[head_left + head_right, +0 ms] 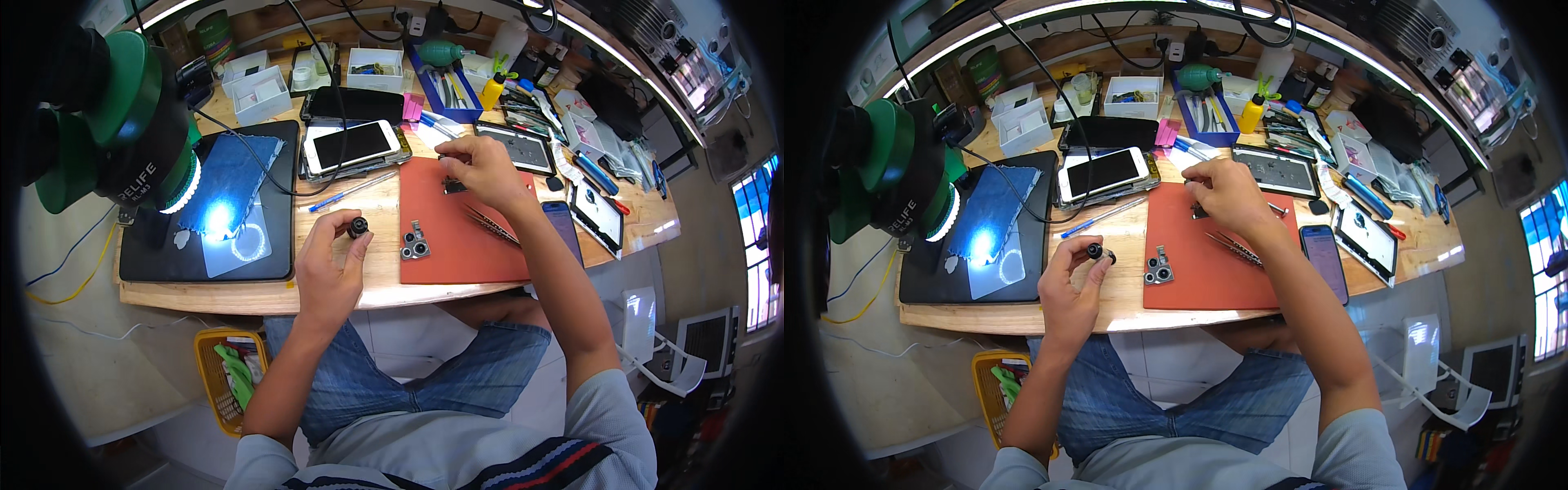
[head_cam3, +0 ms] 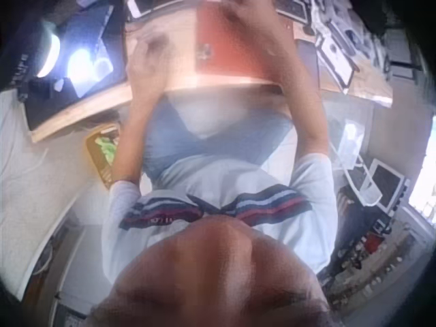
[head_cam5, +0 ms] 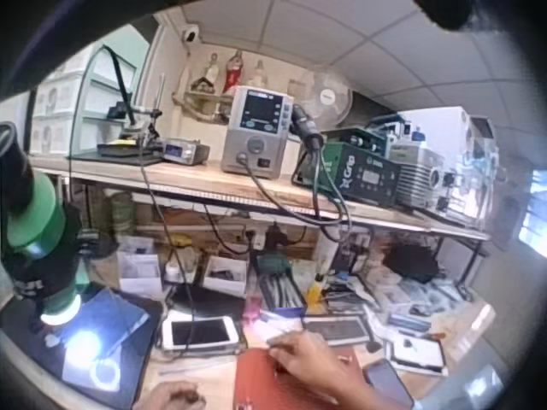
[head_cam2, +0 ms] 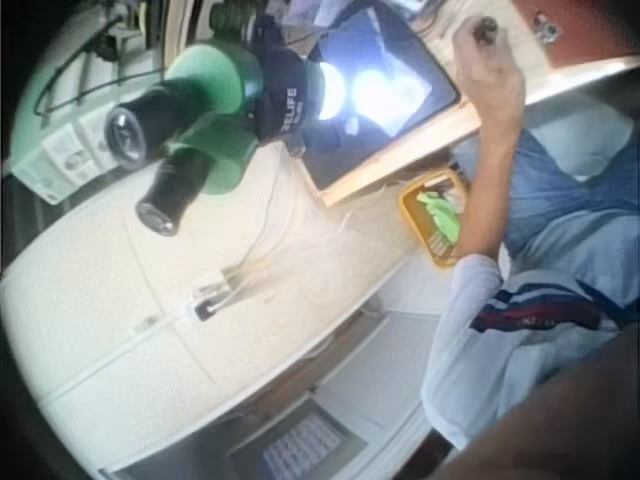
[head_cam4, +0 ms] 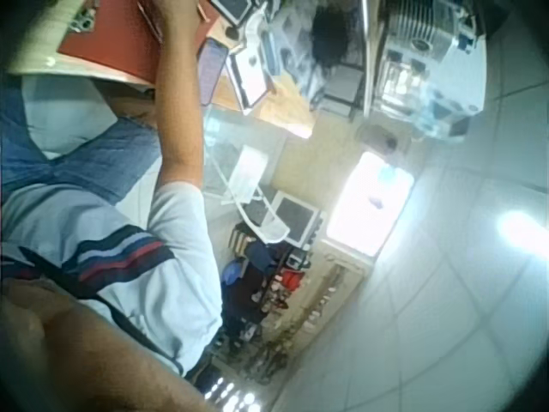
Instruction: The person retrieves a small bottle and a toothpick, then uses the toothpick to clean the lenses of a camera module assembly on a workbench. The person briefly walks to a kitchen area to pick up the toothpick before returning to the workbench to continue cleaning.
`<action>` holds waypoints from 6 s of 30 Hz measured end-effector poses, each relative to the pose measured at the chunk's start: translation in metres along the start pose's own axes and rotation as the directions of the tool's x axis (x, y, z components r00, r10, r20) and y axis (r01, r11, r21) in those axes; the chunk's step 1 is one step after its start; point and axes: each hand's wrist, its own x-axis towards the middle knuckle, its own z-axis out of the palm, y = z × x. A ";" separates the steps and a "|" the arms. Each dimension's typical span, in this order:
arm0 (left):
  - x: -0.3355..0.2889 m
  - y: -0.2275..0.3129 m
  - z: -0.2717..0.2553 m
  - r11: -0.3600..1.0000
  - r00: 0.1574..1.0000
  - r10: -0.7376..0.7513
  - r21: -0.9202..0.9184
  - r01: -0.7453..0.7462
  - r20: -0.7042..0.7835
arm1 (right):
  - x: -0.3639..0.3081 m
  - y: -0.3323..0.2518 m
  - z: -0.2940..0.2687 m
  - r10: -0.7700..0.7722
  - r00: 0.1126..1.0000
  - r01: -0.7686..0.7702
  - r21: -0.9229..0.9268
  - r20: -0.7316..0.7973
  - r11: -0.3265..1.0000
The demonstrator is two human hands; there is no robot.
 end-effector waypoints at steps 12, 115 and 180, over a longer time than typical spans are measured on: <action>0.000 -0.003 0.001 0.997 0.995 -0.081 0.004 0.081 0.052 | 0.011 0.003 0.012 -0.013 1.000 0.014 0.027 -0.006 1.000; -0.139 -0.011 -0.104 0.723 0.898 -0.441 0.597 0.348 0.011 | -0.017 0.201 -0.225 0.175 0.945 -0.197 -0.054 -0.276 0.979; -0.134 -0.076 -0.073 0.694 0.912 -0.401 0.620 0.365 -0.088 | 0.115 0.023 -0.091 0.037 0.940 0.006 -0.125 0.339 0.992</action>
